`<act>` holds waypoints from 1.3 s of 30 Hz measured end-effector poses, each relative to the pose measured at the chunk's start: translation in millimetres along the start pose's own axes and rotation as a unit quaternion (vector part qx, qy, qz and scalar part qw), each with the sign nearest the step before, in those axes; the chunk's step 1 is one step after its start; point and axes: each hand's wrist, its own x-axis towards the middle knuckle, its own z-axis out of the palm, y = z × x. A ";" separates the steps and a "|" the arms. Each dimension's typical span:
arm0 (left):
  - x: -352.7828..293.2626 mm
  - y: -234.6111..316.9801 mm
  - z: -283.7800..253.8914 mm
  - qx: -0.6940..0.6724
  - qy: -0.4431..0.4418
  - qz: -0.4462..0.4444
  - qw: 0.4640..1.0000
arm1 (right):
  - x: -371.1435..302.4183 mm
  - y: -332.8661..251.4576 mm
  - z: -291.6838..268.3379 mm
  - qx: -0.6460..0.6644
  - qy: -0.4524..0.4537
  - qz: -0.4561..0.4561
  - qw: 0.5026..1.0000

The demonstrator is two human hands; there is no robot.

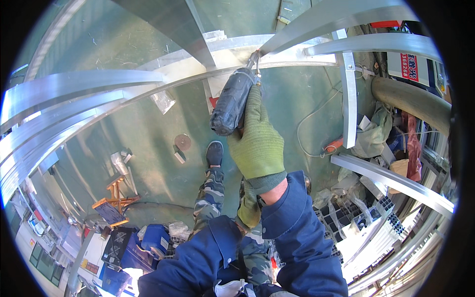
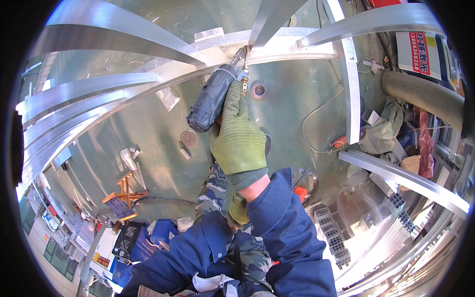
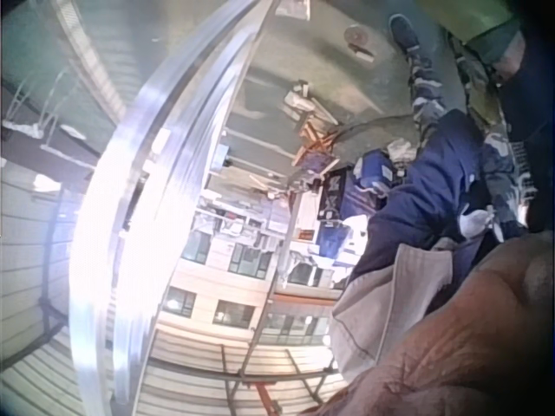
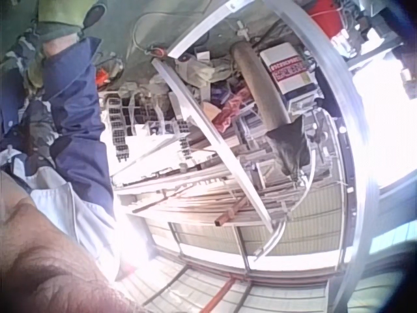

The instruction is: The person welds metal frame components using a handheld welding torch. They position metal bars, apply welds along seams, and reposition pieces as needed. The work occurs in a workshop with tools and materials visible on the floor.

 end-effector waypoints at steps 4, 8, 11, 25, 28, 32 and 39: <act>-1.1 -1.7 -0.3 -0.025 -0.008 -0.007 1.000 | 2.3 -0.4 -0.3 -0.013 -0.009 0.004 1.000; -6.1 -3.6 -2.5 -0.057 -0.016 -0.023 0.998 | 3.9 -3.2 -4.7 -0.017 -0.027 0.019 0.999; -8.8 -3.2 -4.9 -0.086 -0.017 -0.037 0.995 | 5.4 -3.2 -5.6 -0.022 -0.030 0.016 0.999; -17.3 -4.5 1.5 0.269 -0.004 0.210 0.940 | 5.9 -6.6 -9.2 -0.045 -0.039 0.019 0.998; -21.4 -1.3 4.6 0.299 0.008 0.227 0.927 | 7.4 -12.5 -17.8 -0.053 -0.073 0.039 0.995; -24.8 2.8 8.5 0.330 0.024 0.248 0.911 | 5.9 -12.8 -19.2 -0.062 -0.074 0.035 0.995; -29.3 7.9 15.9 0.366 0.044 0.274 0.888 | 2.5 -7.5 -16.4 -0.043 -0.062 0.037 0.997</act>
